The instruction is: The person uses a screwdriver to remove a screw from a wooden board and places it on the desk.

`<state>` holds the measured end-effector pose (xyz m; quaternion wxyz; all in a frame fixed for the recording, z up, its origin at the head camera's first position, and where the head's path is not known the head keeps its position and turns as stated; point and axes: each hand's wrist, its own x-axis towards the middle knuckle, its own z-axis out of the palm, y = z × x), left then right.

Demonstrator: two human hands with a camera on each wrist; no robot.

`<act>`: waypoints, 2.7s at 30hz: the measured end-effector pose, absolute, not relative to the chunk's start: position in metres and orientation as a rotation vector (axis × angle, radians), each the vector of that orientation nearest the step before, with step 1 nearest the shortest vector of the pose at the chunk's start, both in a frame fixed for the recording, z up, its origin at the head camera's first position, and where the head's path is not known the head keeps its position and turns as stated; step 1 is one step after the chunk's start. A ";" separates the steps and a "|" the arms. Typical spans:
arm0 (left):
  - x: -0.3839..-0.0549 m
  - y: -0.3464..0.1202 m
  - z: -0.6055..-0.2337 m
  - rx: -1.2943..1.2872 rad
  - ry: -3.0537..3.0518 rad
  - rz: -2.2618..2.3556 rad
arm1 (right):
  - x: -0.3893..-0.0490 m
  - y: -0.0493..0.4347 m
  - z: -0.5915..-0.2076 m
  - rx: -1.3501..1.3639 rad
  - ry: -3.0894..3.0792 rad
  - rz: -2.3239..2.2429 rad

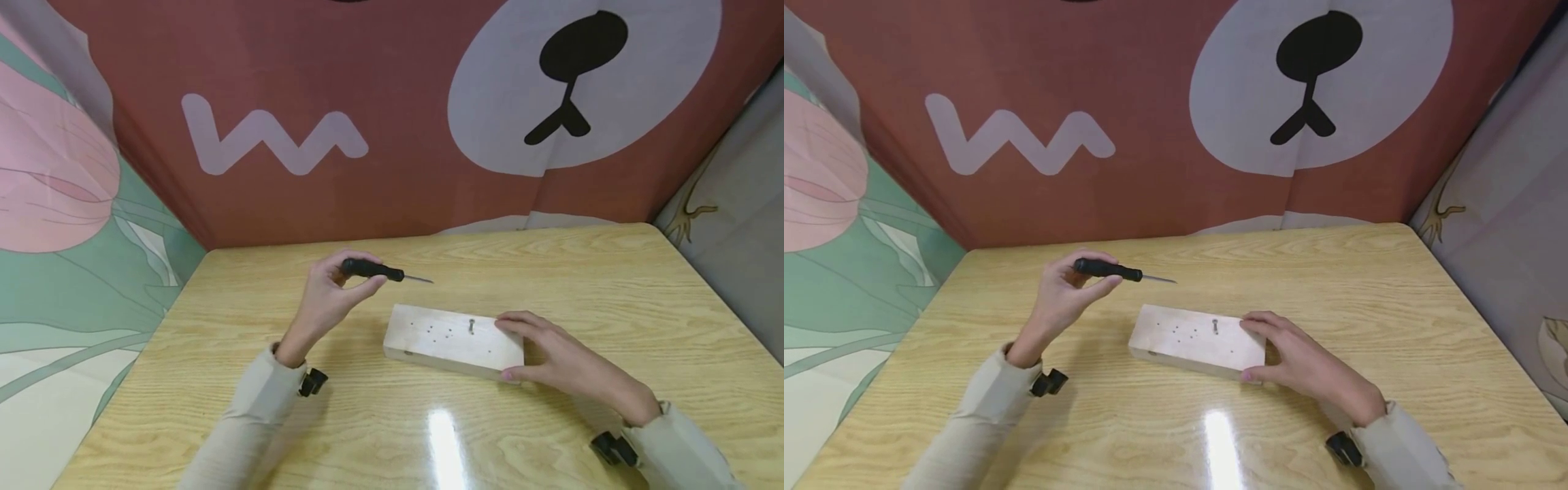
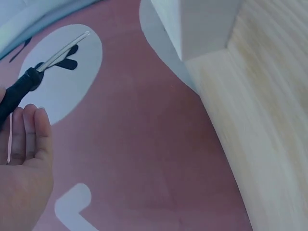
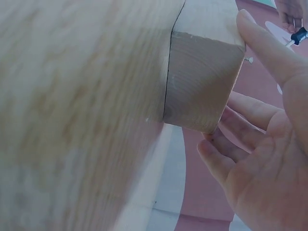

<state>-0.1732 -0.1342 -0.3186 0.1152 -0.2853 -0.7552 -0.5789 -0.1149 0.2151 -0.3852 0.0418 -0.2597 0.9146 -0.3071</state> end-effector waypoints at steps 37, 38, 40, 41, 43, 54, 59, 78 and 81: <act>-0.168 -0.061 -0.310 -0.954 -2.196 -1.882 | -0.116 0.212 -0.385 -0.808 2.835 -0.963; -0.168 -0.059 -0.310 -0.954 -2.204 -1.871 | -0.116 0.212 -0.385 -0.808 2.833 -0.964; -0.168 -0.054 -0.310 -0.949 -2.219 -1.853 | -0.116 0.213 -0.385 -0.811 2.832 -0.962; -0.168 -0.052 -0.310 -0.946 -2.225 -1.845 | -0.116 0.213 -0.385 -0.814 2.831 -0.960; -0.168 -0.048 -0.311 -0.945 -2.236 -1.837 | -0.116 0.213 -0.386 -0.822 2.826 -0.961; -0.168 -0.035 -0.314 -0.984 -2.297 -1.770 | -0.117 0.214 -0.386 -0.836 2.820 -0.966; -0.169 -0.033 -0.315 -0.967 -2.318 -1.729 | -0.116 0.214 -0.386 -0.843 2.827 -0.951; -0.168 -0.033 -0.315 -0.982 -2.328 -1.703 | -0.117 0.215 -0.385 -0.809 2.802 -0.962; -0.168 -0.033 -0.316 -0.984 -2.328 -1.689 | -0.117 0.215 -0.384 -0.797 2.798 -0.962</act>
